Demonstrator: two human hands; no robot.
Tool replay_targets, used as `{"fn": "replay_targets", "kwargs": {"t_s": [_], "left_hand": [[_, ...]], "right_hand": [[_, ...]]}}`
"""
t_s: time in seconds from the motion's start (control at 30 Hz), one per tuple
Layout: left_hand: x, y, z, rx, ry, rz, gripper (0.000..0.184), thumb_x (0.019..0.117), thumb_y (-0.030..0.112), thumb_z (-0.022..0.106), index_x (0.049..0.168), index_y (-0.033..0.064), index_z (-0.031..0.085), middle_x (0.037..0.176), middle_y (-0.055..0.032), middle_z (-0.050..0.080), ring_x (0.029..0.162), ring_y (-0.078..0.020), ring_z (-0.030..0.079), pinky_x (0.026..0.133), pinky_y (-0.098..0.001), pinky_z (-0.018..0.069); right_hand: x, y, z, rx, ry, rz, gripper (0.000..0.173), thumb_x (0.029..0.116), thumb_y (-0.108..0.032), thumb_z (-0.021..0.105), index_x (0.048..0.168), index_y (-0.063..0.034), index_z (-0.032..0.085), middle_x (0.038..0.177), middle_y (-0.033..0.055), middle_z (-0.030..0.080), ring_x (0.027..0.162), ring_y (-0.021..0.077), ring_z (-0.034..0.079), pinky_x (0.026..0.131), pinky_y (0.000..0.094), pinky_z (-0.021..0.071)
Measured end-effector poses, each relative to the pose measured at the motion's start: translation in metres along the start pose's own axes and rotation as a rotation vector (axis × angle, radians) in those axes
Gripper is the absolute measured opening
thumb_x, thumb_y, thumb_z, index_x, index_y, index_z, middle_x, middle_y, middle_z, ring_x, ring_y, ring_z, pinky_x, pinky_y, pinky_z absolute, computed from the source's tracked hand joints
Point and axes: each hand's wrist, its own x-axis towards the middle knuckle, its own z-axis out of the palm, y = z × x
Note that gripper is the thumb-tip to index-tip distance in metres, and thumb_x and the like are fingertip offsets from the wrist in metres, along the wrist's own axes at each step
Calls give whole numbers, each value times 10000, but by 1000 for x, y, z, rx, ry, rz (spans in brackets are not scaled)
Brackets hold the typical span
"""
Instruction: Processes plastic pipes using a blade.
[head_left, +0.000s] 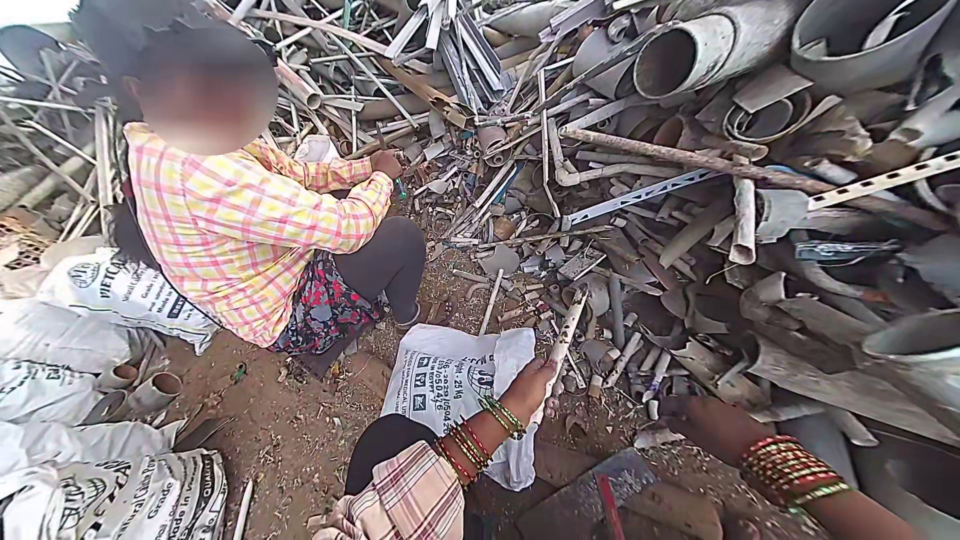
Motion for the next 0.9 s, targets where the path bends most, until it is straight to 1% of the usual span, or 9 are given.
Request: {"fn": "replay_targets", "kwargs": {"t_s": [0.2, 0.33, 0.47, 0.6, 0.77, 0.9], "left_hand": [[1, -1, 1, 8, 0, -4, 334, 1142, 250, 275, 1318, 25, 447, 767, 1, 440, 506, -60, 411, 457, -195, 379], [2, -2, 1, 2, -2, -7, 319, 1142, 244, 276, 1271, 18, 461, 754, 2, 435, 494, -58, 404, 450, -190, 377], [1, -2, 2, 19, 0, -15, 324, 1142, 251, 280, 1286, 21, 458, 757, 2, 436, 500, -60, 410, 454, -194, 381], [3, -4, 2, 40, -9, -9, 308, 1140, 254, 291, 1263, 26, 459, 755, 5, 430, 498, -58, 408, 452, -193, 382], [0, 0, 3, 107, -21, -33, 328, 1140, 273, 299, 1297, 28, 451, 778, 3, 428, 522, -63, 412, 475, -201, 384], [0, -1, 3, 210, -12, -22, 334, 1137, 265, 320, 1321, 17, 448, 788, -5, 440, 535, -68, 423, 490, -208, 391]], "right_hand": [[-2, 2, 0, 7, -6, -30, 336, 1062, -239, 571, 1242, 24, 677, 1213, 321, 662, 1180, 507, 616, 1000, 679, 436], [-2, 3, 2, 6, 3, -37, 346, 1059, -246, 578, 1265, 15, 675, 1223, 313, 665, 1184, 503, 617, 1009, 676, 432], [-5, -1, 1, -5, -12, -41, 349, 1064, -241, 569, 1274, 20, 668, 1234, 319, 658, 1199, 511, 606, 1024, 672, 423], [-6, -2, 1, -12, -23, -55, 352, 1066, -242, 565, 1267, 29, 666, 1228, 324, 656, 1202, 504, 606, 1028, 670, 421], [-6, -4, 1, -31, -37, -60, 365, 1071, -250, 558, 1268, 38, 665, 1232, 325, 656, 1200, 504, 609, 1032, 655, 424], [-4, -5, -1, -69, -84, -38, 416, 1090, -282, 512, 1195, 93, 659, 1221, 344, 642, 1211, 509, 591, 1031, 650, 413]]}}
